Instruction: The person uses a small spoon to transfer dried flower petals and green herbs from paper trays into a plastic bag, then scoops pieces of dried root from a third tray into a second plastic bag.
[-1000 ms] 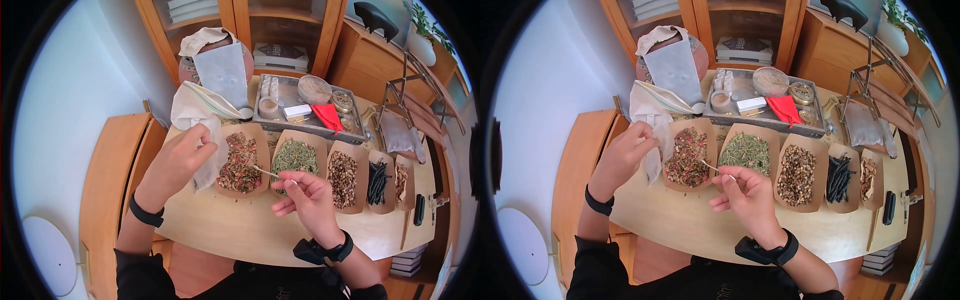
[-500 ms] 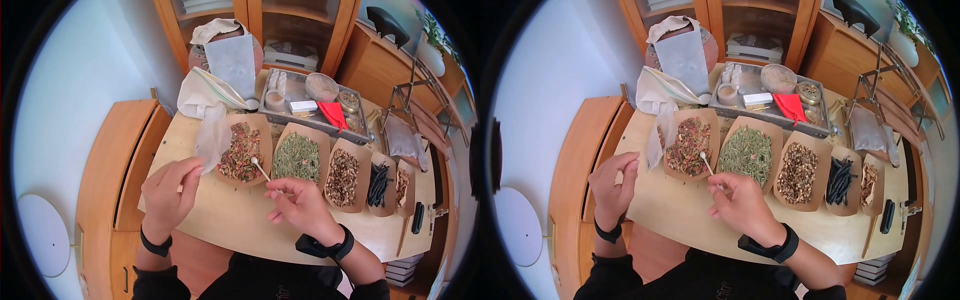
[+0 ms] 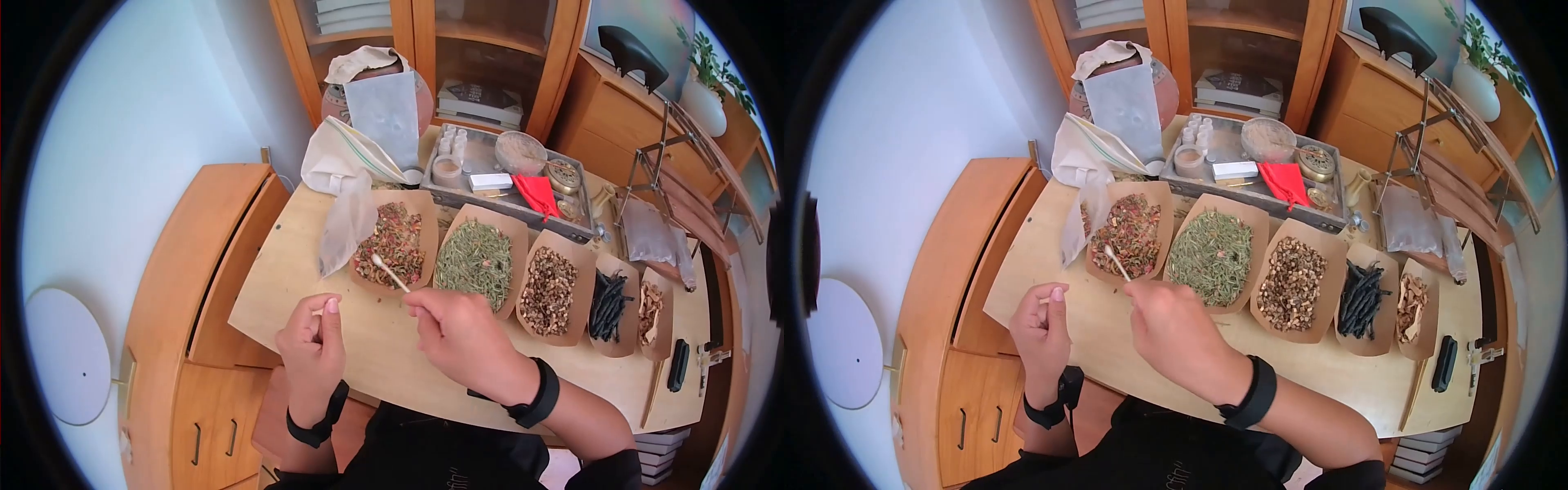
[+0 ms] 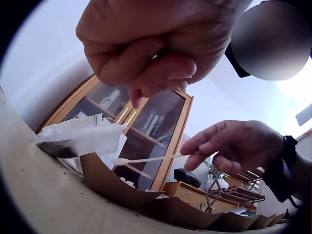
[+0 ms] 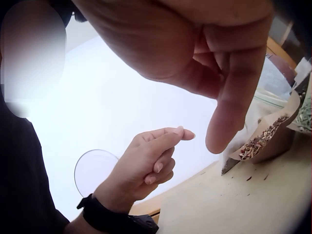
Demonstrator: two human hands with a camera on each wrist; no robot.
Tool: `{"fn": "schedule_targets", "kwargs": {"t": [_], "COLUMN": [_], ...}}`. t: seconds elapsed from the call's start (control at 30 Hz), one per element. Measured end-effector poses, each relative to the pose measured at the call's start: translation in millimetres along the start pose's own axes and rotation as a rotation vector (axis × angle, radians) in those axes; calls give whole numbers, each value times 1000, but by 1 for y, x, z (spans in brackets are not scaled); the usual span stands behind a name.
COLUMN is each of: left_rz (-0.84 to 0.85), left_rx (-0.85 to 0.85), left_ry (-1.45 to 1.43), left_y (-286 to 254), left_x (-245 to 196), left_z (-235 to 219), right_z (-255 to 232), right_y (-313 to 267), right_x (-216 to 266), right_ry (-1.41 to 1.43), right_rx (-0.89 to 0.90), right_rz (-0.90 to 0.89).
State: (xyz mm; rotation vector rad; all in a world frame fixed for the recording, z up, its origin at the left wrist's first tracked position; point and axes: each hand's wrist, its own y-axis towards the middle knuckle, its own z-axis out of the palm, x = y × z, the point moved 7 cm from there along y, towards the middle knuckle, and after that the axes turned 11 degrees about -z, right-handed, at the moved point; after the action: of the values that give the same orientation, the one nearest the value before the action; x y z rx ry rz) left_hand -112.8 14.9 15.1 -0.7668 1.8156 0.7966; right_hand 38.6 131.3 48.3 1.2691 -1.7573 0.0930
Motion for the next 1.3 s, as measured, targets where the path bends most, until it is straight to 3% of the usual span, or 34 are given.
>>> {"fn": "schedule_targets", "kwargs": {"t": [0.13, 0.33, 0.63, 0.83, 0.9, 1.03, 1.1, 1.23, 1.3], "left_rz": [-34, -118, -107, -100, -109, -86, -58, -31, -46], "left_rx": [67, 64, 179, 213, 224, 236, 254, 275, 287], "left_ry": [29, -73, -222, -252, -255, -182, -162, -181, -199], "left_y": [1, 4, 11, 18, 18, 20, 19, 15, 14], "left_x": [8, 7, -31, -31, -30, -37, -44, -55, -57], "left_z": [3, 3, 12, 25, 29, 32, 35, 41, 45], "right_z": [17, 17, -15, 3, -10, -23, -32, -36, -38], "right_y": [15, 15, 7, 0, 1, 1, -1, -10, -25], "right_x": [-7, -31, -23, -33, -40, -36, -32, -44, -43], "right_ry": [13, -136, 63, 15, 52, 97, 206, 146, 250], "right_rx": [29, 160, -8, 182, 52, 14, -33, -93, -127], "right_rz": [-88, 19, 158, 130, 161, 150, 247, 203, 353]}}
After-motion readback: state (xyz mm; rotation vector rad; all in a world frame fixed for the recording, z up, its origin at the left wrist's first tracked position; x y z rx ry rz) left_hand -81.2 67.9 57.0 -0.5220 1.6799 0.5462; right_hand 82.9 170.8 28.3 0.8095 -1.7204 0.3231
